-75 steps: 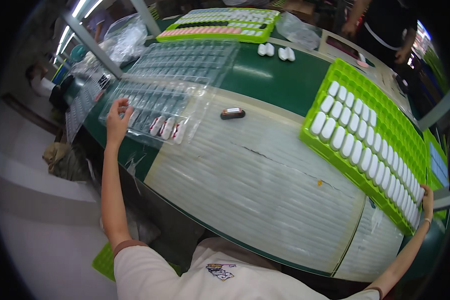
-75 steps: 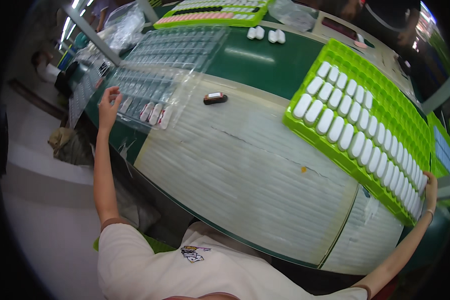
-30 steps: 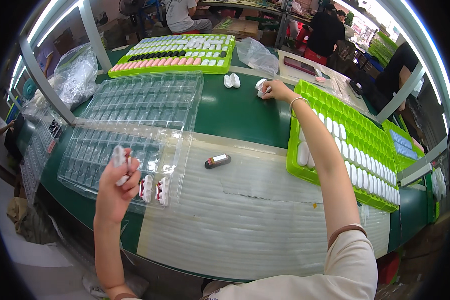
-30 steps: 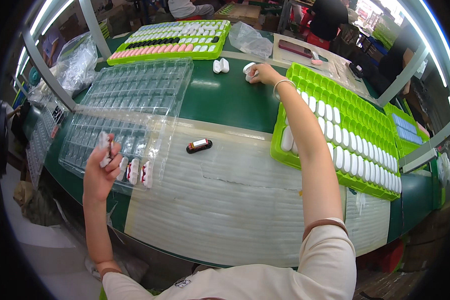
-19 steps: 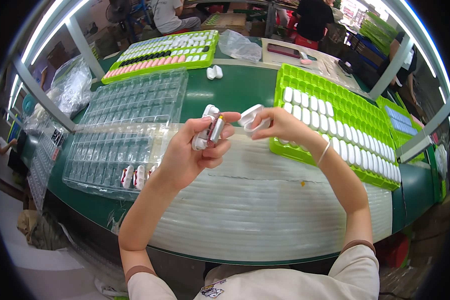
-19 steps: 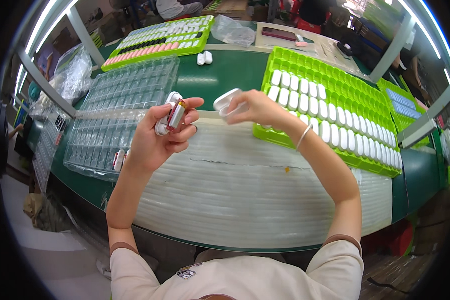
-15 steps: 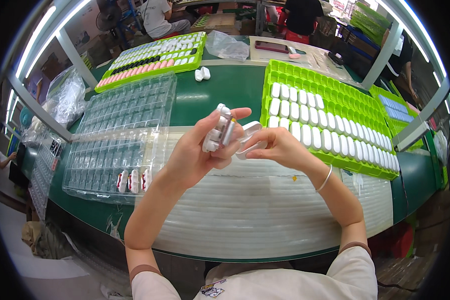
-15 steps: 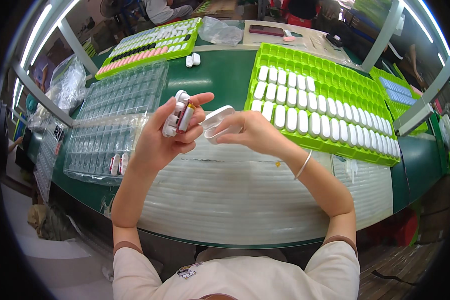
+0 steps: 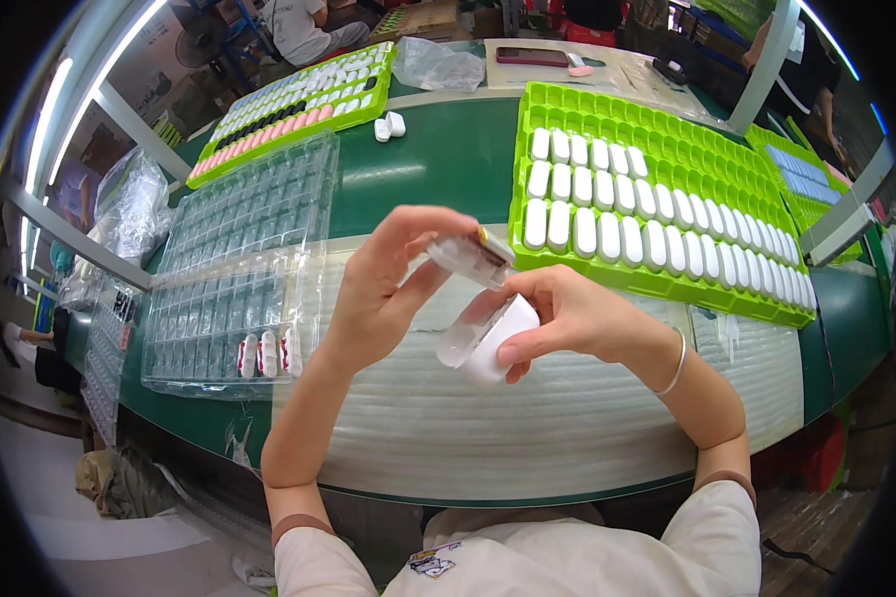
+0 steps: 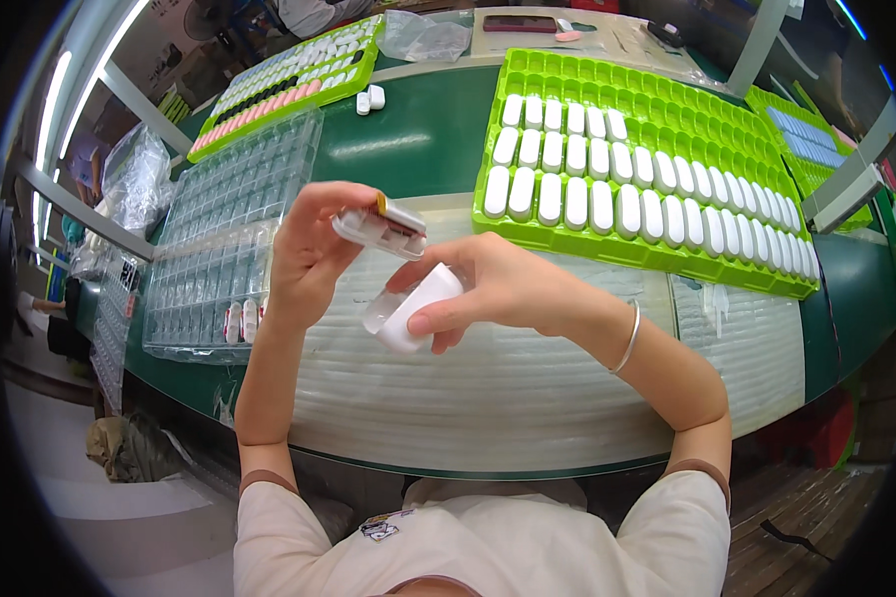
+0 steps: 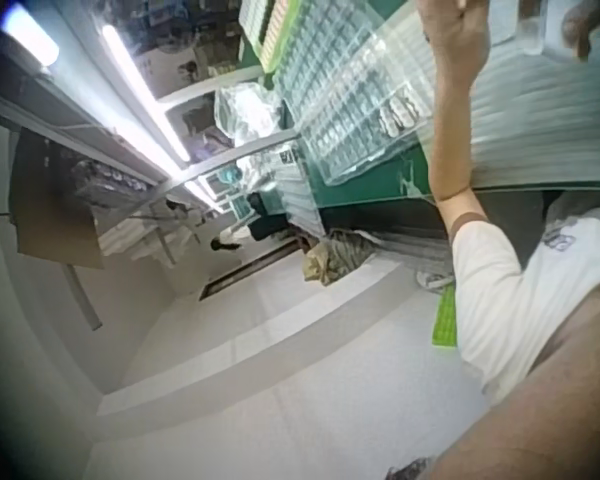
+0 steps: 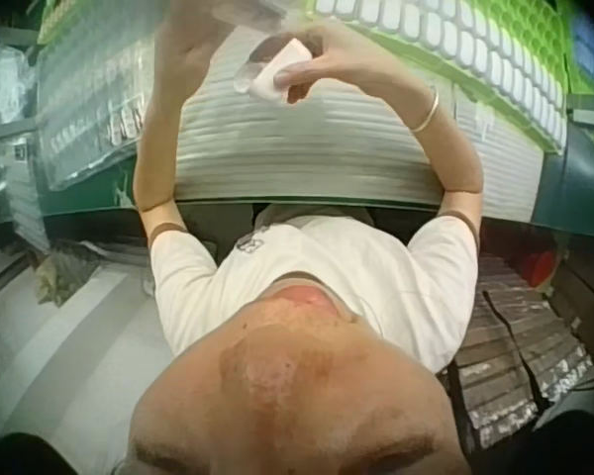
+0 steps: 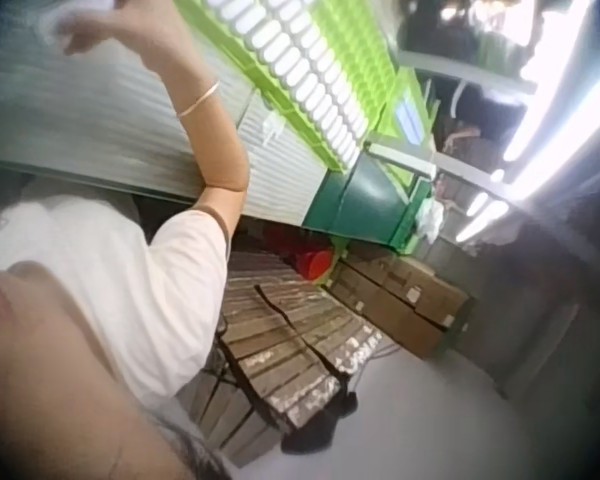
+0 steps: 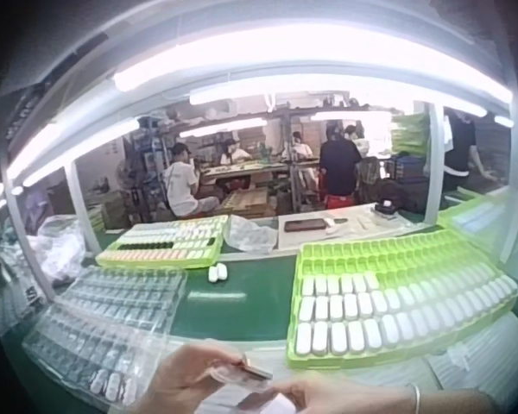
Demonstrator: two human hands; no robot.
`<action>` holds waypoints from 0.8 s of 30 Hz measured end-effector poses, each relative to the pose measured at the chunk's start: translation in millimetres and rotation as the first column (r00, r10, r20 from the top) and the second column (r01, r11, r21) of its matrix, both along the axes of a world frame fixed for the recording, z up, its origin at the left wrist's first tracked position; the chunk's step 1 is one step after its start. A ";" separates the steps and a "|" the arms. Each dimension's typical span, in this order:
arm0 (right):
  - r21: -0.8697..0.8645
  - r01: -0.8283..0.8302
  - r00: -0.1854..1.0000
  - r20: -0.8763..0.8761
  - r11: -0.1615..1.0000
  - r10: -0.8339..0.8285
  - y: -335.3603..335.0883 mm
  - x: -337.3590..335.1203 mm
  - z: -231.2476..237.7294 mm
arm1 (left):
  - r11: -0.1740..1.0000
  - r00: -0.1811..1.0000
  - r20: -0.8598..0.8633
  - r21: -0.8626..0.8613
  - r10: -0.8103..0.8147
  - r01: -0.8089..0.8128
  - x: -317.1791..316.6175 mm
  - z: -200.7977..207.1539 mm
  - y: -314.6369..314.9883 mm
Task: The person assembles white wireless earbuds by placing small components into charging cases. They repeatedly open and close the cases, insert components, and place the finished units into green trays. The person also handles small batteries and places them into the cases.
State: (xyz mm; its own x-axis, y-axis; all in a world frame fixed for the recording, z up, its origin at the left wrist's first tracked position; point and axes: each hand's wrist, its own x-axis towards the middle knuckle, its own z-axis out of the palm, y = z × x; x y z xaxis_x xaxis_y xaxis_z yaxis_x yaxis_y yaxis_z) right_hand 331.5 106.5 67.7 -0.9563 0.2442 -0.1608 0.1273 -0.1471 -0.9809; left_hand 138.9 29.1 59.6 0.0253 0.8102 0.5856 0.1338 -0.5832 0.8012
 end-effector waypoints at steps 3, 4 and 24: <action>-0.180 -0.019 0.999 -0.050 0.983 0.010 0.9 -1.9 -3.8 | 0.957 0.948 -0.315 0.258 -0.047 0.134 -10.7 0.1 6.9; -0.183 0.017 0.999 -0.040 0.983 -0.025 -1.6 -0.6 2.3 | 0.934 0.919 -0.394 0.323 -0.017 0.156 -11.5 4.3 6.3; 0.576 0.735 0.663 -0.721 0.357 -0.202 -18.4 -10.0 -19.4 | 0.751 0.724 -0.385 0.600 0.573 -0.275 22.5 6.9 -18.6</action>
State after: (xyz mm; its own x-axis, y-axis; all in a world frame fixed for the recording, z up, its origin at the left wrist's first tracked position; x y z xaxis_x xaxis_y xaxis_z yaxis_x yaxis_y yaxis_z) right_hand 321.5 88.1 48.2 -0.4769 0.4270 0.7683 -0.1626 0.8161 -0.5545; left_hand 161.4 10.5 66.5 0.1658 0.4306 0.8872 0.7641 -0.6248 0.1604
